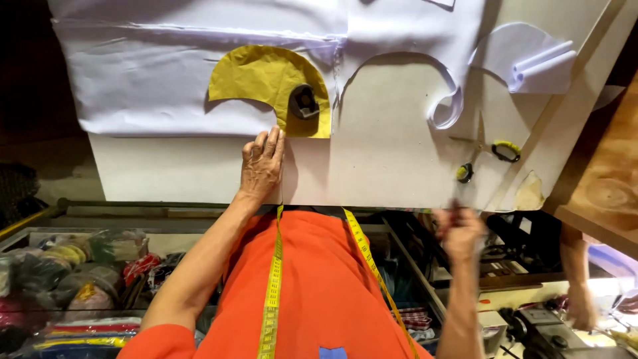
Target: The person places a yellow paper pattern on a white fabric and secures it with a weight. They then use scissors to cut the fabric along the pattern's edge. After cutting, the person removes the pattern and hands the cut fabric piece to another person at a sewing machine.
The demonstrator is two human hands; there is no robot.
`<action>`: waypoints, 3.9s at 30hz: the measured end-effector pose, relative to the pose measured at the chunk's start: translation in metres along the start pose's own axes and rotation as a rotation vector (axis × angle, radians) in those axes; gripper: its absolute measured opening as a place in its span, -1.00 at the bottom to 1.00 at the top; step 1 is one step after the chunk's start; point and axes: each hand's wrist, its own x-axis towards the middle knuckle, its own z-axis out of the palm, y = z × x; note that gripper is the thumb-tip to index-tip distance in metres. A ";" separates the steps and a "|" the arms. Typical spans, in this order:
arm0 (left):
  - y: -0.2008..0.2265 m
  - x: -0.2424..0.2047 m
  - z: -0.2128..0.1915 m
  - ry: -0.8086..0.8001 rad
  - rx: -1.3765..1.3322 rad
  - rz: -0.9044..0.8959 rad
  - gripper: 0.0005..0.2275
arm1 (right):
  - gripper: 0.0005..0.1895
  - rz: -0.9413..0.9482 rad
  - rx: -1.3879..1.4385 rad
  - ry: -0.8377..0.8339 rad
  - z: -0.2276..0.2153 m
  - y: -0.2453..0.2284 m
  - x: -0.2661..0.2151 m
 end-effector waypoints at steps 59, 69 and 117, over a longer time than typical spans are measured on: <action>0.013 0.071 -0.027 -0.165 -1.004 -1.209 -0.84 | 0.03 -1.154 -0.647 -0.261 0.309 -0.165 0.085; 0.009 0.067 -0.021 -0.195 -1.020 -1.195 -0.85 | 0.01 -1.169 -0.666 -0.237 0.313 -0.161 0.085; -0.027 0.125 0.012 -0.039 -0.274 -0.124 -0.58 | -0.56 0.226 0.294 -0.665 0.141 -0.050 -0.040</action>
